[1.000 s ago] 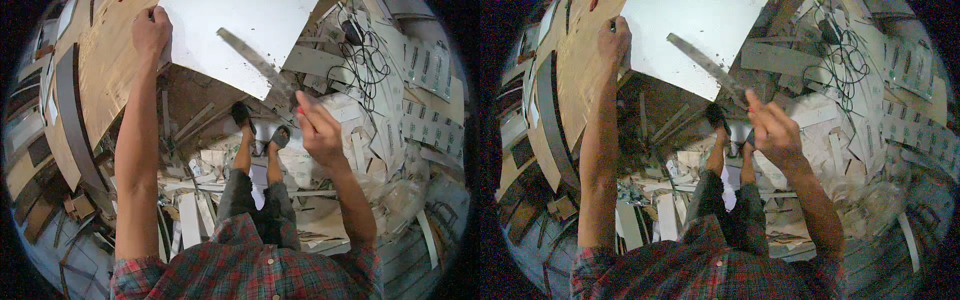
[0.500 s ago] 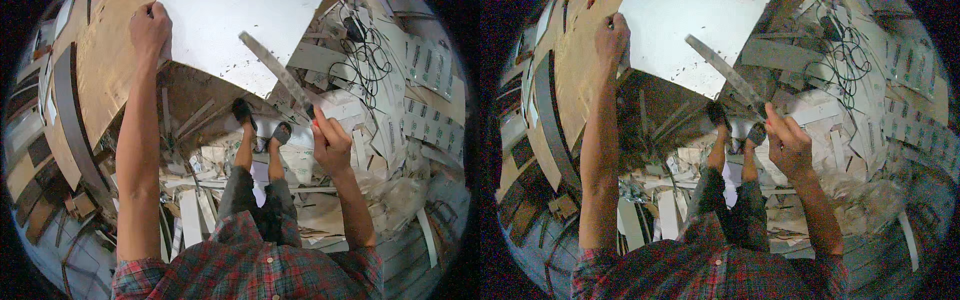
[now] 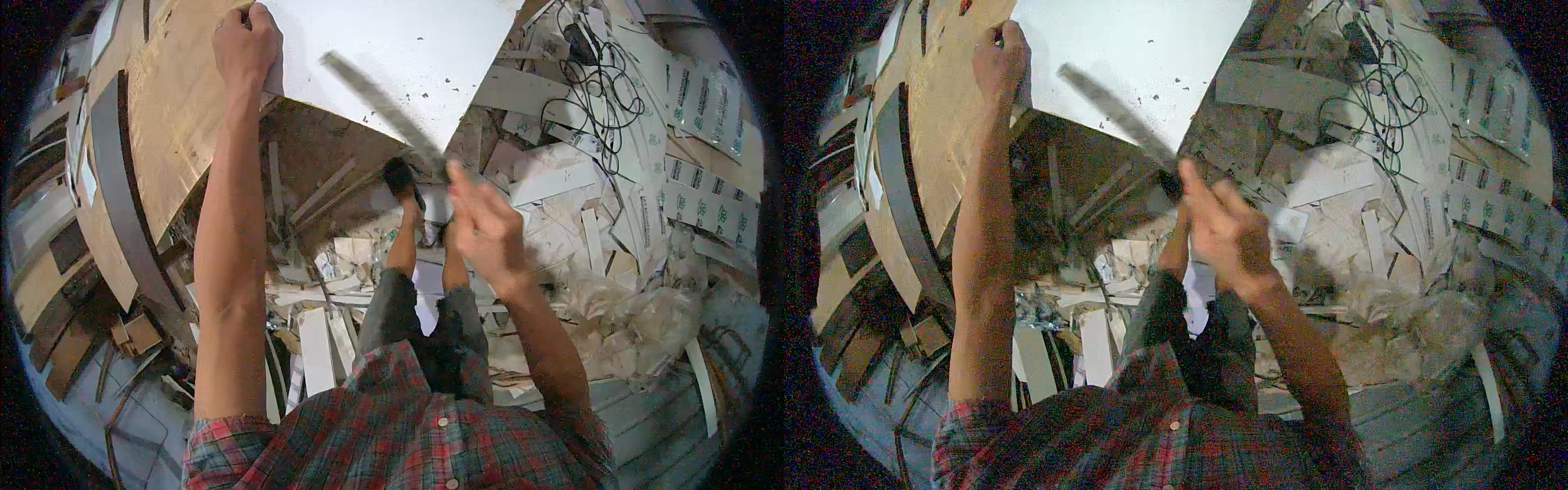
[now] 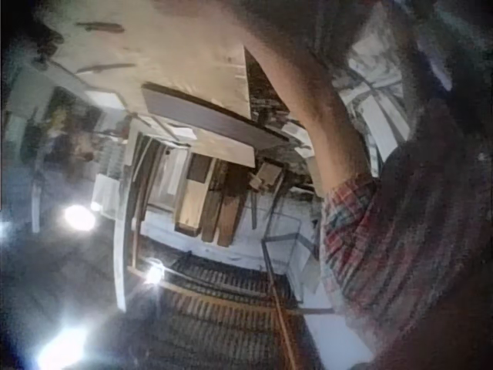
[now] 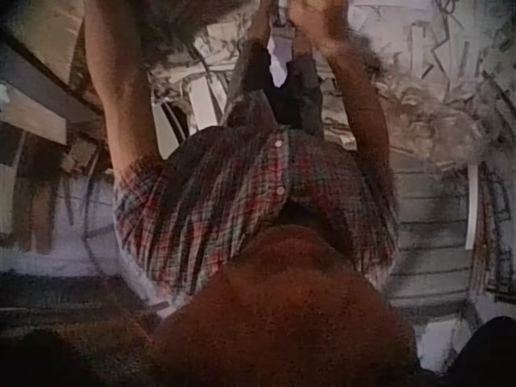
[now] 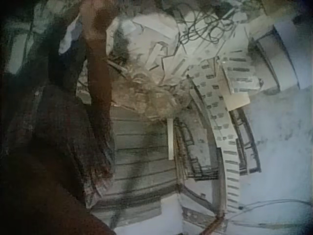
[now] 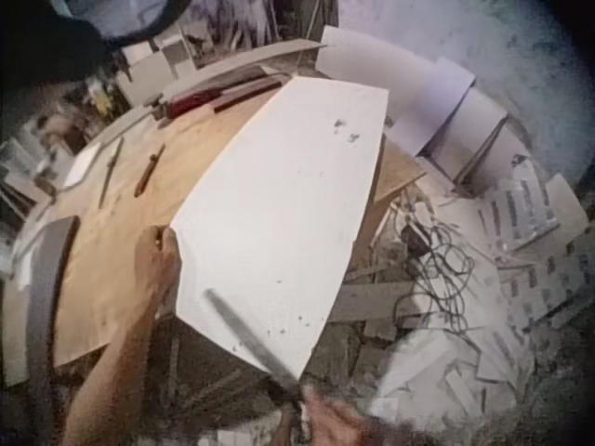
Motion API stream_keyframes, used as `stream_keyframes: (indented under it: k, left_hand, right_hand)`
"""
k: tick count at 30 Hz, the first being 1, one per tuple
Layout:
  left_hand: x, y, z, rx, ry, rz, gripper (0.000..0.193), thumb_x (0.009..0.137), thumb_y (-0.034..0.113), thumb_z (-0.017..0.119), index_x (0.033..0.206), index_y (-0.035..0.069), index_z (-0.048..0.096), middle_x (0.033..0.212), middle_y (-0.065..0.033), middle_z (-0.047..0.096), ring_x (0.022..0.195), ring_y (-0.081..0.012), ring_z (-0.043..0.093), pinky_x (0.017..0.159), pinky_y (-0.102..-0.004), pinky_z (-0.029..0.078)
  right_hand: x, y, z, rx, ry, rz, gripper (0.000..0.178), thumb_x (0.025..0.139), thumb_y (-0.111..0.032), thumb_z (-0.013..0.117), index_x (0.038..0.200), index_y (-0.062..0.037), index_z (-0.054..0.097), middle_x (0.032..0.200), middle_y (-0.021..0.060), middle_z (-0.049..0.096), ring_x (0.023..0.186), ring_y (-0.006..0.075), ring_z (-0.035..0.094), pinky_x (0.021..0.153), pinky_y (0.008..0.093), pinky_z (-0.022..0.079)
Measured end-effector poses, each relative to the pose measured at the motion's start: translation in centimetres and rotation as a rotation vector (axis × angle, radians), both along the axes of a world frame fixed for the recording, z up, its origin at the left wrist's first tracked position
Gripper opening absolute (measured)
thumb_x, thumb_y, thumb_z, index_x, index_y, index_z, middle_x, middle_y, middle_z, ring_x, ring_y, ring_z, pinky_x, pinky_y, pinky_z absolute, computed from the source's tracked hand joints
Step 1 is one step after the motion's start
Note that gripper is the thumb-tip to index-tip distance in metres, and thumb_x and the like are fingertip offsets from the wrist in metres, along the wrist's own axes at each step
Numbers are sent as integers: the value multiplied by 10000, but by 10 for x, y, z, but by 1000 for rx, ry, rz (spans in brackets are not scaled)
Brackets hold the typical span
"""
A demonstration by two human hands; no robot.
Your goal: The person sands the edges of white and dark wood panels using a hand file and a sanding block, then wipes the surface with their hand and a cloth.
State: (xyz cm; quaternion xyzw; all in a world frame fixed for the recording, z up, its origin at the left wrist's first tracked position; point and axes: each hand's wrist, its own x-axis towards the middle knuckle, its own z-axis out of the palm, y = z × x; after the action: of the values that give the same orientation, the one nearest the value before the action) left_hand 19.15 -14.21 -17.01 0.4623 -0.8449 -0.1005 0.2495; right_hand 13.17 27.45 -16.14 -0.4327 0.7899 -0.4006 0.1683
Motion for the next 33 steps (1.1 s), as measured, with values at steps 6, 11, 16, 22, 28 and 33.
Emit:
stream_keyframes:
  k: [6, 11, 16, 22, 28, 33]
  left_hand:
    - [6, 7, 2, 69, 28, 22, 472, 933, 421, 550, 1106, 13, 712, 1036, -233, 715, 984, -360, 689, 868, -426, 516]
    - [1, 12, 4, 18, 72, 20, 467, 926, 413, 552, 1090, 8, 716, 1033, -231, 716, 975, -366, 688, 880, -428, 514]
    - [-2, 14, 7, 0, 37, 42, 419, 932, 361, 520, 1048, 10, 718, 1037, -240, 693, 1032, -397, 635, 908, -461, 484]
    - [3, 6, 7, 9, 34, -45, 403, 926, 347, 535, 1024, 1, 720, 1045, -238, 689, 975, -389, 638, 867, -462, 487]
    - [6, 7, 6, -40, 22, -24, 415, 926, 363, 586, 1051, -10, 717, 997, -232, 699, 935, -363, 666, 839, -441, 512]
    - [-1, 3, 5, -27, 22, -42, 372, 920, 332, 590, 1007, -4, 726, 958, -218, 691, 901, -366, 652, 802, -445, 504]
  right_hand:
    - [-18, 44, 18, -85, -16, -129, 483, 883, -52, 674, 1359, -97, 603, 826, 95, 650, 666, 274, 636, 592, 384, 536]
    - [-38, 88, 22, 146, 37, 61, 494, 890, -57, 667, 1376, -97, 584, 844, 81, 656, 656, 249, 633, 572, 373, 533]
    - [-78, 55, 17, 337, 366, 179, 495, 900, -108, 648, 1387, -173, 584, 747, 41, 527, 597, 235, 599, 534, 388, 520]
    - [-101, 3, 33, 181, 390, 231, 472, 882, -68, 679, 1348, -125, 626, 761, 76, 581, 600, 210, 599, 523, 359, 485]
    - [-106, 60, 15, 276, 473, 244, 521, 863, -77, 690, 1367, -188, 616, 770, 53, 570, 582, 220, 584, 503, 355, 471]
    - [-122, -22, 12, 67, 462, 231, 549, 849, -79, 708, 1374, -205, 607, 783, 47, 576, 561, 222, 561, 495, 353, 475]
